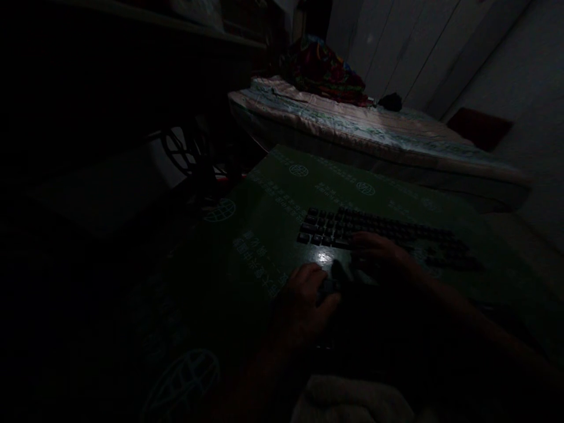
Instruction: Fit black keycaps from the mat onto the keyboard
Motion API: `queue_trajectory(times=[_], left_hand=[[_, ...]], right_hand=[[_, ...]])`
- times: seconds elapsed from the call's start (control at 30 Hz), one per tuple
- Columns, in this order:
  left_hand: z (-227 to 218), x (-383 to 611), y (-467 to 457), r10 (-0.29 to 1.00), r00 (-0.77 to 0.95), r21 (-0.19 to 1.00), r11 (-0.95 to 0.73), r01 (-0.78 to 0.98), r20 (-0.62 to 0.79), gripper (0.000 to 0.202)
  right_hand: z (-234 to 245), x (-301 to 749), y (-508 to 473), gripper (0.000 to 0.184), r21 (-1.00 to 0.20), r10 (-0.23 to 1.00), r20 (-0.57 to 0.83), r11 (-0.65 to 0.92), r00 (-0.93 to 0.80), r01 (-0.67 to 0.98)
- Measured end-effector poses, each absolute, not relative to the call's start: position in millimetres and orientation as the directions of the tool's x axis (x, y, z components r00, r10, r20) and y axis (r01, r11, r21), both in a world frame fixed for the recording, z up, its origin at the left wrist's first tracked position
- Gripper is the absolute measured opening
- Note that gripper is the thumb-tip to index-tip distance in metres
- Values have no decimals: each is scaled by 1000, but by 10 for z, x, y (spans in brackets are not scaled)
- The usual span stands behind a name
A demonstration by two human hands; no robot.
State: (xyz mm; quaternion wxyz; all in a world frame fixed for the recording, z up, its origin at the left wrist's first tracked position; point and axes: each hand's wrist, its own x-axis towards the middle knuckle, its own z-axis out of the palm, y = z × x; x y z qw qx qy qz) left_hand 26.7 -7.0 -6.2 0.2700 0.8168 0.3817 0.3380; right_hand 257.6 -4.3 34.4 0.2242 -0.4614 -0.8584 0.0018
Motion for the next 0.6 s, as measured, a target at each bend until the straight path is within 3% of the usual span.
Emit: queue_trajectory(times=[0.13, 0.3, 0.6], left_hand=[[-66, 283, -60, 801, 493, 688, -570, 449, 341, 23], [-64, 298, -43, 789, 496, 662, -592, 460, 362, 21], [-32, 295, -62, 799, 496, 675, -574, 463, 339, 22]], right_hand=[[59, 2431, -568, 26, -5, 748, 469, 533, -469, 846], [77, 2224, -710, 29, 179, 668, 491, 550, -558, 816], [19, 2186, -781, 27, 102, 664, 535, 563, -523, 820]])
